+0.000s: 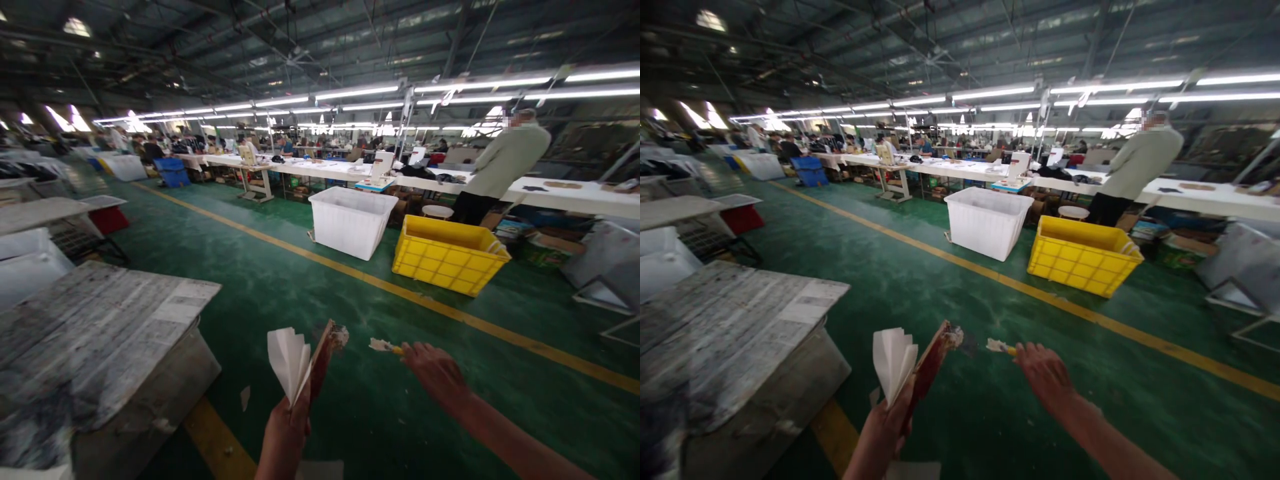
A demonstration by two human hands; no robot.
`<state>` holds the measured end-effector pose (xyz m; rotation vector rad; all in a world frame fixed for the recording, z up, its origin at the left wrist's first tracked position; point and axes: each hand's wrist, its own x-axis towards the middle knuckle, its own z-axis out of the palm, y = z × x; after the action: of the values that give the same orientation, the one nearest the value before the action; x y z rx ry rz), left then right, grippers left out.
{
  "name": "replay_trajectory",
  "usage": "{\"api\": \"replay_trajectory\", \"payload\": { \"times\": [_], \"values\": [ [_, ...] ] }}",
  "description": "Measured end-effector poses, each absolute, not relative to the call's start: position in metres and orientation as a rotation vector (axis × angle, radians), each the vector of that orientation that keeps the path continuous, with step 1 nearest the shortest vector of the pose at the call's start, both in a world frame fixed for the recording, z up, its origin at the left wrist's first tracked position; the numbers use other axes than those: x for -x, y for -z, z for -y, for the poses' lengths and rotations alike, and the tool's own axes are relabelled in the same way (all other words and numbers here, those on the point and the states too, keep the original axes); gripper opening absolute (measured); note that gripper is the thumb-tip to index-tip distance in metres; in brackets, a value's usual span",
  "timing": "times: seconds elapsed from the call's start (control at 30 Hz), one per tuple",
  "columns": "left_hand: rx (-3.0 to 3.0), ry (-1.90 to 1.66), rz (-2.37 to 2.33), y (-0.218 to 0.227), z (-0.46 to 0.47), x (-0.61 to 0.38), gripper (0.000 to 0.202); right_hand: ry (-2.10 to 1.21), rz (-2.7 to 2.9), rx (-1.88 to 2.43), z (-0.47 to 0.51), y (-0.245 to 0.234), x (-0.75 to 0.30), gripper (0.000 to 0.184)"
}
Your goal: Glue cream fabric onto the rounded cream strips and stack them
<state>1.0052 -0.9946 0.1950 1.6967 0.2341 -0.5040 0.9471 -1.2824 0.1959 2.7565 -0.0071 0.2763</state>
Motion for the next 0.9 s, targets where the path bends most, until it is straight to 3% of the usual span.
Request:
{"api": "replay_trajectory", "payload": {
  "times": [0.27,0.53,0.73,0.9],
  "values": [
    [-1.649,0.518,-0.195,-0.194,1.001,-0.996,0.072,-0.378,-0.046,-2.779,1.254,-0.217,-0.958,0.035],
    [-1.639,0.515,-0.223,-0.203,1.002,-0.996,0.064,-0.524,0.066,-2.84,1.269,-0.213,-0.951,0.031],
    [-1.613,0.558,-0.212,-0.202,1.007,-0.997,0.065,-0.343,-0.102,-2.807,1.269,-0.201,-0.957,0.031],
    [-1.633,0.53,-0.221,-0.197,1.008,-1.001,0.066,-0.42,0.014,-2.82,1.272,-0.205,-0.958,0.034]
  ]
}}
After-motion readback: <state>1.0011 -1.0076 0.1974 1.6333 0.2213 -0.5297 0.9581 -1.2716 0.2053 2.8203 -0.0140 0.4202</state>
